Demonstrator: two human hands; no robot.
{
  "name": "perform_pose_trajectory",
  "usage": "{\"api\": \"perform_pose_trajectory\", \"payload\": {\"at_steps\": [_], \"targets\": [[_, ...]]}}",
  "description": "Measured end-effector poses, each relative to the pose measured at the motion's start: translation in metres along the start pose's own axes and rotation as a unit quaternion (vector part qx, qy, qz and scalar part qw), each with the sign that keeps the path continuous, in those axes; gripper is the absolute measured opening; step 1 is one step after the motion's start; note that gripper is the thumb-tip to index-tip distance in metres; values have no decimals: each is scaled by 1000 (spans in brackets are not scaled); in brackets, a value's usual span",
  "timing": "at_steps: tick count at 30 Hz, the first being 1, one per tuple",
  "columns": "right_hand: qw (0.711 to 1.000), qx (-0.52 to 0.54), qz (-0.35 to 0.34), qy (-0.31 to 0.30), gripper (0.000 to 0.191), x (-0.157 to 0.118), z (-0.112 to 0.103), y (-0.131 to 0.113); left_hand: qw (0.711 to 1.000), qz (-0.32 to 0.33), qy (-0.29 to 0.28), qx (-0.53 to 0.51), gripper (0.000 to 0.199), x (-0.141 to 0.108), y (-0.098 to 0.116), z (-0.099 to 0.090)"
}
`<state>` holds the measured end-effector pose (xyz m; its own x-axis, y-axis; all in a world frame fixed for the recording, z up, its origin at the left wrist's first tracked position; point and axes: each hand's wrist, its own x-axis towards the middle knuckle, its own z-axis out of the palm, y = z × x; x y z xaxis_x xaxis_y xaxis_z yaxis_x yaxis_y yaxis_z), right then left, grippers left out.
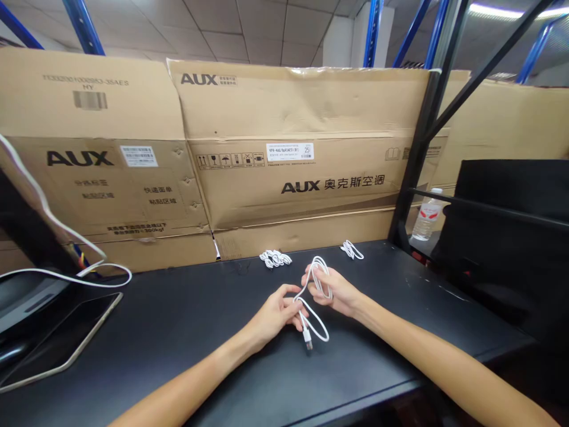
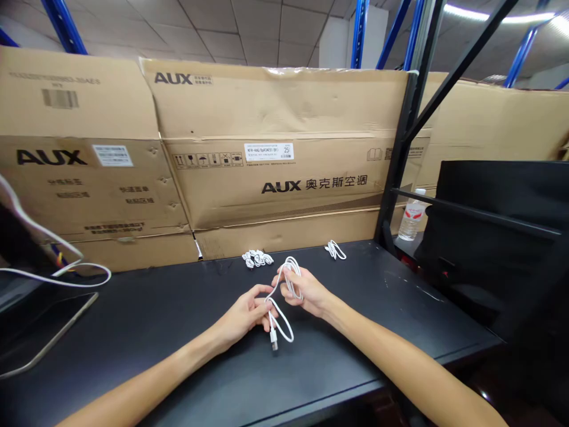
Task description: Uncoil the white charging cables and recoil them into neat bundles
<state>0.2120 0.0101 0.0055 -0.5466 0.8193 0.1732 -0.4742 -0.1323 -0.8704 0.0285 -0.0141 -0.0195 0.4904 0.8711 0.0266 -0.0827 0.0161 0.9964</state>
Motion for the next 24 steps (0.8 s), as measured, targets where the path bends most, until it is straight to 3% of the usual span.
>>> {"api": "perform_pose_trajectory", "payload": {"at_steps": [4, 11, 13, 15, 20, 24], "targets": [[999, -50, -4, 4, 39, 1, 1, 11, 995, -8, 40, -95, 56, -2, 4, -1], [984, -99, -18, -148, 103, -1, -5, 23, 986, -31, 30, -163, 34, -4, 13, -1], [979, -129, -20, -158, 112, -4, -2, 25, 985, -31, 32, -169, 33, -4, 10, -1], [978, -155, -19, -140, 104, -6, 4, 26, 984, -26, 40, -170, 30, -4, 8, 1], [980, -187, -47, -46, 53, -5, 13, 25, 993, -30, 39, -103, 28, -3, 8, 5], [986, -146, -13, 80, 46, 1, 10, 24, 999, -29, -17, 10, 36, -2, 5, 9]]}}
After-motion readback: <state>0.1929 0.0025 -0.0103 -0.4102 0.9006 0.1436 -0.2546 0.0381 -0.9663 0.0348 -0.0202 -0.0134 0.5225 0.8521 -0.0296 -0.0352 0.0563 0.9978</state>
